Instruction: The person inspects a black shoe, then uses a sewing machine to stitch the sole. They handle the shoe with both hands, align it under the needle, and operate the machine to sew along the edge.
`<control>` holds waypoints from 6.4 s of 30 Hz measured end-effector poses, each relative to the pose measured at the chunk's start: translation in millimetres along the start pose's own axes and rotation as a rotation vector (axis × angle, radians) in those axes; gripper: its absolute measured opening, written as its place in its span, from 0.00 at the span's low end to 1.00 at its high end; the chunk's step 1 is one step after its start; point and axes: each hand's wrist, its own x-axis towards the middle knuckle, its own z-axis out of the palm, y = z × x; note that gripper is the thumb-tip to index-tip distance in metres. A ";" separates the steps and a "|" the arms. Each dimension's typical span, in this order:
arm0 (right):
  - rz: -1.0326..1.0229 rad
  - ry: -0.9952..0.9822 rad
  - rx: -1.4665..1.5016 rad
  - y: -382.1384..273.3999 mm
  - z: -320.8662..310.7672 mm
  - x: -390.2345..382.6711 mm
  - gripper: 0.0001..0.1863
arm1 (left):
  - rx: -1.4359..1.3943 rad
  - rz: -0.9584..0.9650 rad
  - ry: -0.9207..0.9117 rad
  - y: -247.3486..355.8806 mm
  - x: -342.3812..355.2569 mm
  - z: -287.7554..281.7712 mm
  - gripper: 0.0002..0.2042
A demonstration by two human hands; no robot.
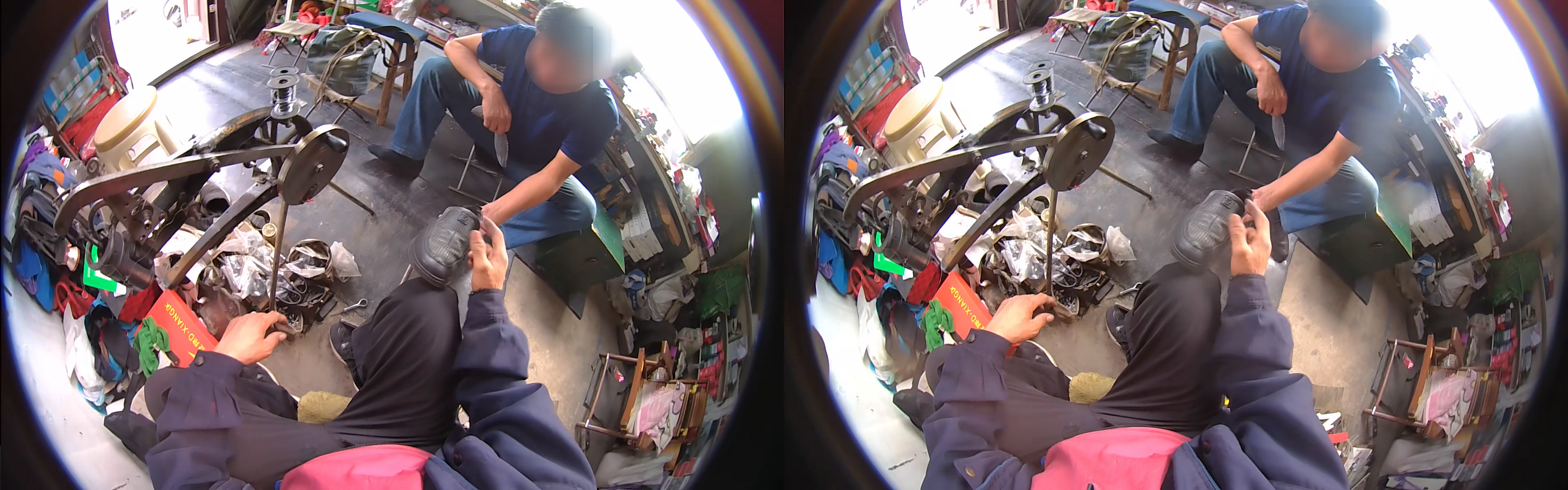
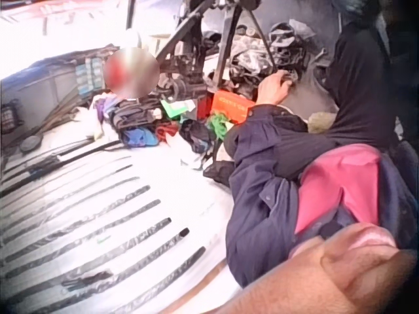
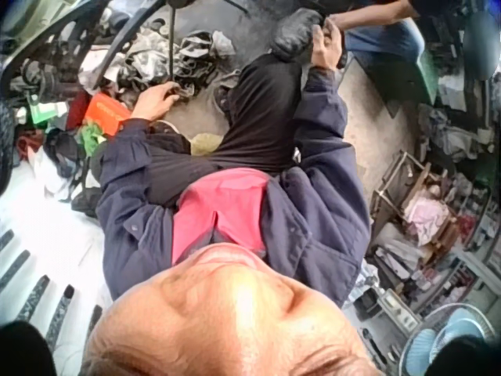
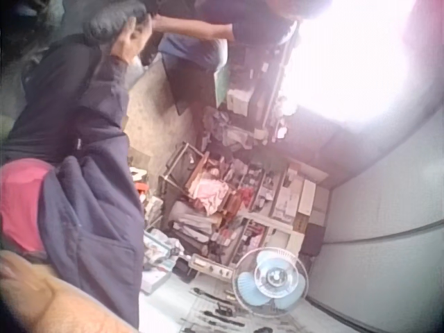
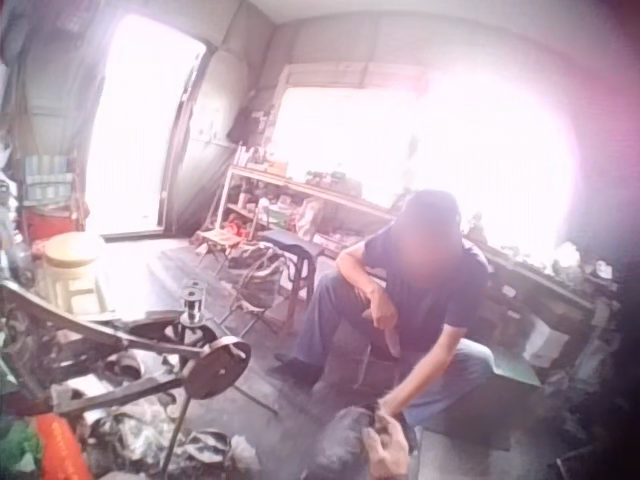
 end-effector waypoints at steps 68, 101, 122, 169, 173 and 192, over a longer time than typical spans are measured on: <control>0.261 -1.176 0.120 -92.2 299.2 -149.4 0.13 | -1.807 -0.235 0.843 -24.7 -94.1 60.9 0.39; 0.271 -1.226 -0.075 -72.7 317.7 -154.3 0.16 | -1.836 -0.315 0.676 -34.1 -99.6 55.3 0.39; -0.217 -1.103 0.080 -76.5 262.1 -222.5 0.07 | -1.650 -0.415 0.908 -17.8 -73.3 58.5 0.35; -0.189 -1.097 0.063 -60.2 267.4 -233.3 0.06 | -1.148 -0.268 0.944 -14.1 -67.3 68.4 0.26; -0.159 -1.076 0.045 -60.2 266.8 -234.4 0.06 | -1.215 -0.316 0.898 -17.6 -69.5 70.6 0.26; 0.019 -1.118 0.144 -57.0 263.4 -228.9 0.06 | -1.343 -0.397 0.840 -13.4 -70.2 64.8 0.28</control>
